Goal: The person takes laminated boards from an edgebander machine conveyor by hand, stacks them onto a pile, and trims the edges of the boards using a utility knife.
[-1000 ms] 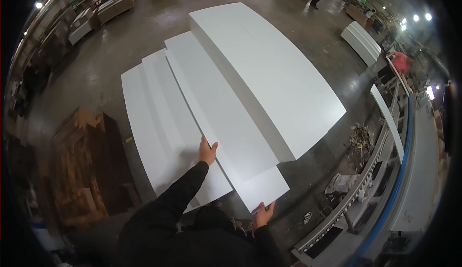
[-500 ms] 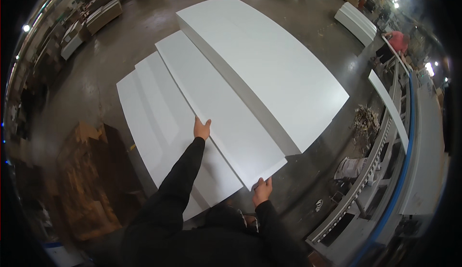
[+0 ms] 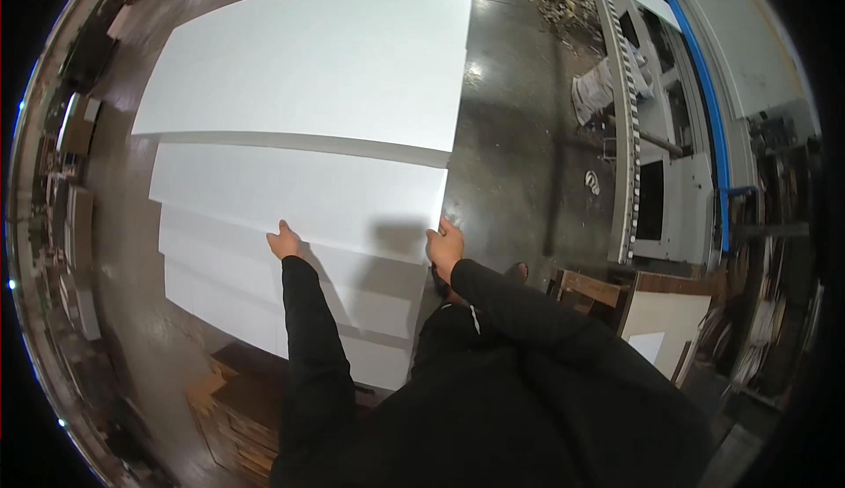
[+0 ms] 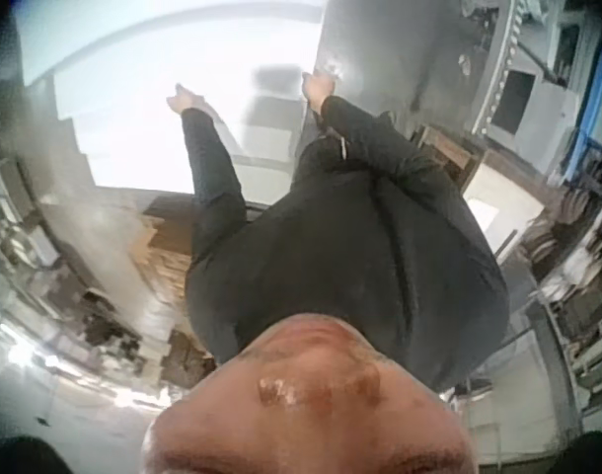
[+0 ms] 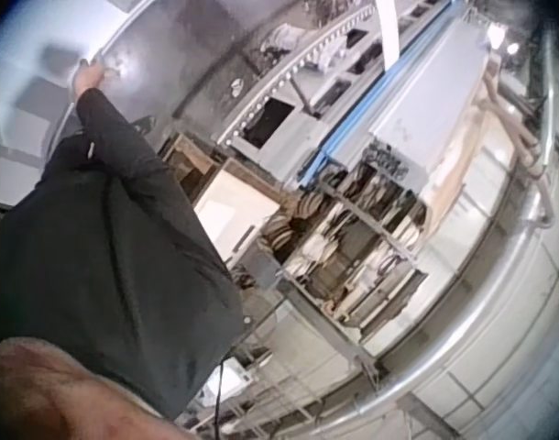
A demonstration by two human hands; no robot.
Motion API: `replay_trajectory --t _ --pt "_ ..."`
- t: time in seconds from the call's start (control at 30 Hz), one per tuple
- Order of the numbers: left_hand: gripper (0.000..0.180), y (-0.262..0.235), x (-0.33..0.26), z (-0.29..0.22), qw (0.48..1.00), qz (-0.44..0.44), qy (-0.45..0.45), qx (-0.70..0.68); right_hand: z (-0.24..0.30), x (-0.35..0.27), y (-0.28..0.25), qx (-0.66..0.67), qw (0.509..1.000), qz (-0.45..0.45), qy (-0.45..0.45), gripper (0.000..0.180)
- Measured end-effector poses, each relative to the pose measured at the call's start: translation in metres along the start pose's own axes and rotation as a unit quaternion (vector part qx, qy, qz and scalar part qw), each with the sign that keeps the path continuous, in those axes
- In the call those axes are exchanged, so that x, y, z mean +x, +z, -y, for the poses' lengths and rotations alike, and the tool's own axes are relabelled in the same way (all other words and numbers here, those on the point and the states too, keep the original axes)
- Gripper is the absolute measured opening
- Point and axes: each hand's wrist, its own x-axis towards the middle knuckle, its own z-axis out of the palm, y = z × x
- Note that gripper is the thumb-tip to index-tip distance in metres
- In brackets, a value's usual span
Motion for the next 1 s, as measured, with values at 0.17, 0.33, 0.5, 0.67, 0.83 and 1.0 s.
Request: replay_trajectory --t 0.17,0.33,0.5,0.67,0.83,1.0 --pt "0.041 0.014 0.007 0.001 0.999 -0.02 0.008 0.044 0.013 0.001 -0.008 -0.054 0.998 0.015 0.018 0.045" --pt "0.04 0.015 0.034 0.022 0.999 -0.035 0.03 0.019 0.024 0.0 -0.007 -0.155 0.988 -0.007 0.003 0.041" --pt "0.043 -0.008 0.061 0.044 0.988 -0.111 0.074 0.073 0.027 -0.009 -0.004 -0.242 0.967 0.042 -0.068 0.038" --pt "0.057 0.011 0.017 0.019 0.993 -0.045 -0.003 0.109 0.01 0.002 -0.02 -0.298 0.951 0.027 -0.083 0.037" --pt "0.054 0.002 -0.015 -0.009 0.991 -0.042 -0.031 0.12 -0.003 0.009 -0.017 -0.191 0.978 0.044 -0.074 0.041" --pt "0.054 0.023 -0.101 0.04 0.998 0.041 -0.032 0.029 0.011 -0.003 -0.018 -0.235 0.963 0.087 -0.096 0.048"
